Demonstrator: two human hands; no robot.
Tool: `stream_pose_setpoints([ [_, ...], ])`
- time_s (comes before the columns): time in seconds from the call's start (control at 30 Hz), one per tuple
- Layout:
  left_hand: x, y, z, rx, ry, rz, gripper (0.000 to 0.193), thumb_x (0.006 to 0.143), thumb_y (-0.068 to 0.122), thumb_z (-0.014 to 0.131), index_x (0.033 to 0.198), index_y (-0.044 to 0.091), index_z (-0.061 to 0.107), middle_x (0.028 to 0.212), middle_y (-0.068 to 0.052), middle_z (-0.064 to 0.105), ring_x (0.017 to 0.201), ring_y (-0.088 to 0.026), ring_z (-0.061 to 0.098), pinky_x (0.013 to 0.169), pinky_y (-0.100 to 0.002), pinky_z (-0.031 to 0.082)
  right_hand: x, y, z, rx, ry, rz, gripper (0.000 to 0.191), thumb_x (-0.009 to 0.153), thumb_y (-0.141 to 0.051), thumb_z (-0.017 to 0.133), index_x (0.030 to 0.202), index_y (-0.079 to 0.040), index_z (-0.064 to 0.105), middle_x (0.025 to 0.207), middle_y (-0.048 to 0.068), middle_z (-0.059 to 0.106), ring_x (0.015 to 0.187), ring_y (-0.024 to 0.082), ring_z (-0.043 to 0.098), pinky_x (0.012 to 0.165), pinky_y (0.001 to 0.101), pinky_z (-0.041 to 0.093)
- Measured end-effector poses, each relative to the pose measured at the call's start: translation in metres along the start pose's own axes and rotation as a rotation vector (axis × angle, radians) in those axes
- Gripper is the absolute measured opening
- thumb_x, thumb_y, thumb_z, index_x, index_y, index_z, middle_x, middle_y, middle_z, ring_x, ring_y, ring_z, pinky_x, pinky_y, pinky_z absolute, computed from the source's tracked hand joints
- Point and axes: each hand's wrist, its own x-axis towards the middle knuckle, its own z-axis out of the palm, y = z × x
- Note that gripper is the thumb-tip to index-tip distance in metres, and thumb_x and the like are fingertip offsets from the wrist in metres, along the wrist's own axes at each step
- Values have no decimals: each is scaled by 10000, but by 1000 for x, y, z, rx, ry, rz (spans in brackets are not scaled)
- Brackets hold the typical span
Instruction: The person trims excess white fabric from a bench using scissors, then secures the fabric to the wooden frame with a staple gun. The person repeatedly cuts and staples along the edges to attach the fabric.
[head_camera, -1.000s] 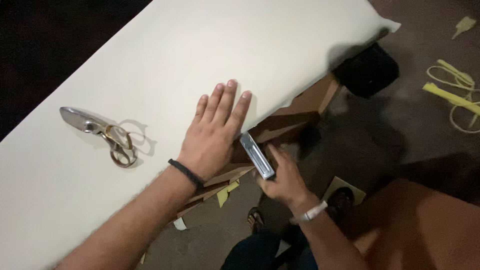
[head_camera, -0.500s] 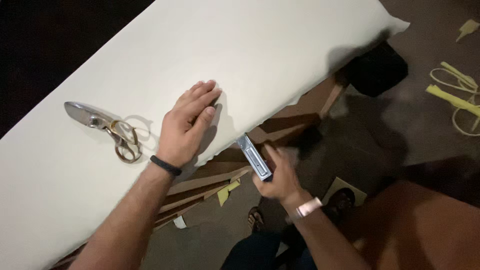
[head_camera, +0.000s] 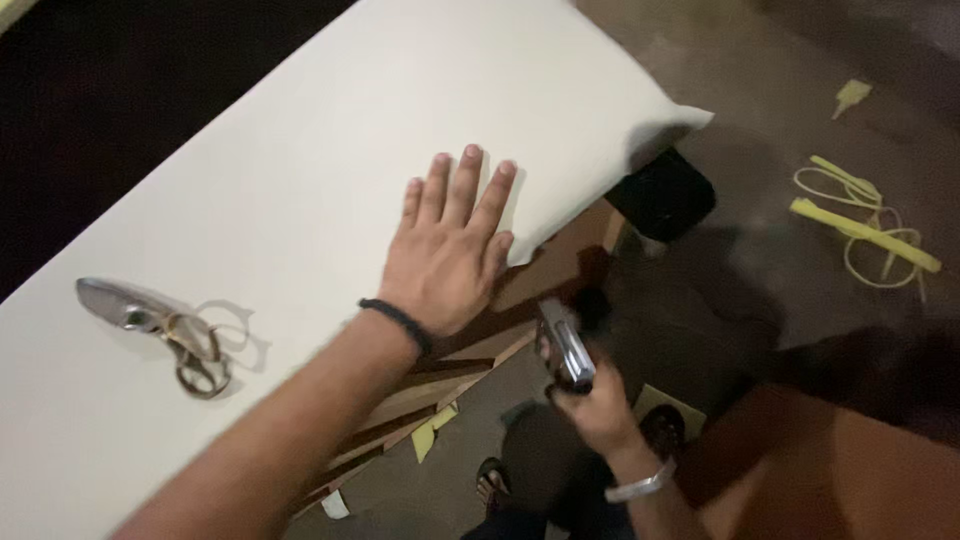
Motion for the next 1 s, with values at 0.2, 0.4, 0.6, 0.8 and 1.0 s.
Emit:
stream_pose_setpoints([
  [0.2,9,15,-20,158,-179,137,625,1001,534,347,1578,425,132,1710,-148,34,1491,-575,48,1049,-816,95,36,-32,-34,-273,-23,-108,516,723,58,624,1231,-30,609,1147,109,694,1119,218,686,1007,373,533],
  [0.4,9,38,-19,171,-203,-22,890,889,485,612,1614,451,96,1702,-170,52,1457,-548,110,1064,-819,168,52,-58,-39,-309,-24,-37,406,745,-11,637,1149,-31,657,873,88,676,743,181,663,686,345,560],
  [0.6,6,41,-8,223,-121,10,892,869,240,652,1578,401,135,1687,-209,113,1464,-595,183,1001,-830,256,66,-27,-54,-364,-86,-55,368,741,-53,654,1102,-8,603,686,27,623,562,139,624,526,315,537],
  [0.8,4,38,-1,246,-73,33,901,854,119,595,1602,341,145,1642,-220,143,1434,-571,200,1022,-822,259,87,-2,-44,-265,46,-574,389,820,-87,647,1152,86,542,849,43,654,637,163,650,610,325,557],
  [1.0,3,41,3,228,4,25,833,901,79,533,1611,298,158,1638,-246,146,1426,-573,215,1033,-815,256,41,-40,-45,751,-195,370,514,675,-115,732,1165,15,648,987,105,749,927,205,764,889,380,619],
])
